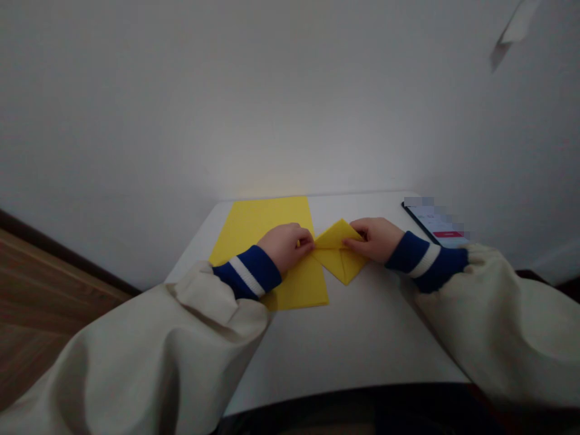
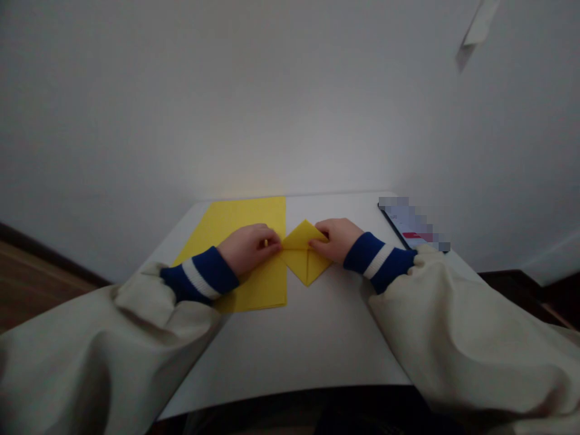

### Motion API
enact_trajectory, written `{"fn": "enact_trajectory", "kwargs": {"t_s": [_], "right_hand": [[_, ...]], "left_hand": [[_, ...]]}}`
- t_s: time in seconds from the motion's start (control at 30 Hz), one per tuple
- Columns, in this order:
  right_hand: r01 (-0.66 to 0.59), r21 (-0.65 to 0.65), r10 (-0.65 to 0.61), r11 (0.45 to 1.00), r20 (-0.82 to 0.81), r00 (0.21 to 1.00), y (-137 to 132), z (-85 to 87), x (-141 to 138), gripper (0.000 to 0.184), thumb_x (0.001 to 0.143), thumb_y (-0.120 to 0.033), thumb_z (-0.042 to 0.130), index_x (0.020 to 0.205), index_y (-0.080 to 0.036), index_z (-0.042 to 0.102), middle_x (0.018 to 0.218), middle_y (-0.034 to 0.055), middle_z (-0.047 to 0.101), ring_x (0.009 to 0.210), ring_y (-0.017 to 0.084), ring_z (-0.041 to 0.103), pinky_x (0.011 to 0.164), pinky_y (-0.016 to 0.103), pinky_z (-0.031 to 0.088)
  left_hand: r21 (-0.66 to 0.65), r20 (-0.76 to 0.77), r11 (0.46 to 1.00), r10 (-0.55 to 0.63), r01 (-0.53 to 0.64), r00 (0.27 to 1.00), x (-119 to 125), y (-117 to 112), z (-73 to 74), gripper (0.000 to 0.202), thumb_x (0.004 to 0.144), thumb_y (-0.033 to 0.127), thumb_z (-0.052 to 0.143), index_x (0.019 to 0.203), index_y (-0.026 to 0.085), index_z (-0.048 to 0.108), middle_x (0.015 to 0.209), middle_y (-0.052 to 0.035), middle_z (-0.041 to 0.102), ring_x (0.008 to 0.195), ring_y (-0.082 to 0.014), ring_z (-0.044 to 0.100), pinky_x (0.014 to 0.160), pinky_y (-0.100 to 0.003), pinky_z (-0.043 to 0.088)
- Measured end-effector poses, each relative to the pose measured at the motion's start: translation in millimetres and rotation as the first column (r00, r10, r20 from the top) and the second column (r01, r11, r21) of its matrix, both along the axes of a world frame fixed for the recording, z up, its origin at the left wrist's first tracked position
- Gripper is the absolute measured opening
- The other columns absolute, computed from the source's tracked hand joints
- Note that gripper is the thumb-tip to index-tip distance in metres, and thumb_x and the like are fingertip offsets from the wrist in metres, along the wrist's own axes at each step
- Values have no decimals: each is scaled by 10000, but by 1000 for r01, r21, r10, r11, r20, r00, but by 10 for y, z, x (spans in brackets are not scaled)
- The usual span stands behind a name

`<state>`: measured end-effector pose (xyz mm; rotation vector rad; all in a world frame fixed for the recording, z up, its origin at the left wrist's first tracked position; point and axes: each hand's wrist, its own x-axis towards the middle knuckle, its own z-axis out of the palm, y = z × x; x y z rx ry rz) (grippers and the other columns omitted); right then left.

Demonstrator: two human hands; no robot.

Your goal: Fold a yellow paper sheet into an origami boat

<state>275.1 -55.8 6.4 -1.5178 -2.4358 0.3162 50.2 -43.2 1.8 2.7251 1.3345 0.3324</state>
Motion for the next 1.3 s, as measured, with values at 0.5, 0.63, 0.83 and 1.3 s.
{"fn": "enact_trajectory", "kwargs": {"t_s": [0.5, 0.63, 0.83, 1.3], "right_hand": [[175, 4, -174, 985, 92, 980, 66, -4, -18, 271, 802, -397, 454, 708, -178, 583, 655, 32, 567, 599, 146, 471, 548, 270, 304], [107, 100, -114, 989, 65, 991, 112, -61, 1, 259, 786, -384, 488, 737, -160, 607, 811, 84, 601, 745, 183, 513, 650, 287, 365], [59, 80, -59, 995, 7, 998, 158, -112, 38, 280, 795, -380, 471, 803, -159, 642, 842, 97, 633, 794, 206, 544, 705, 312, 394], [19, 97, 57, 995, -717, 695, 119, -149, -80, 254, 635, -415, 632, 608, -209, 486, 918, 64, 589, 891, 207, 549, 825, 388, 444]], "left_hand": [[147, -183, 973, 204, -179, 962, 90, -65, -1, 299, 881, 334, 404, 847, 182, 659, 886, -79, 657, 859, -246, 583, 693, -347, 403], [159, -195, 973, 196, -167, 961, 95, -85, -6, 300, 891, 310, 376, 865, 161, 636, 901, -92, 641, 888, -256, 566, 729, -371, 408], [177, -115, 979, 127, -106, 985, 69, -60, -60, 256, 881, 292, 401, 853, 151, 612, 916, -97, 611, 887, -238, 530, 776, -365, 403], [-125, 491, 992, 32, 35, 870, 61, 5, -82, 502, 807, 397, 517, 1216, 111, 465, 1125, -135, 581, 989, -244, 543, 880, -401, 418]]}}
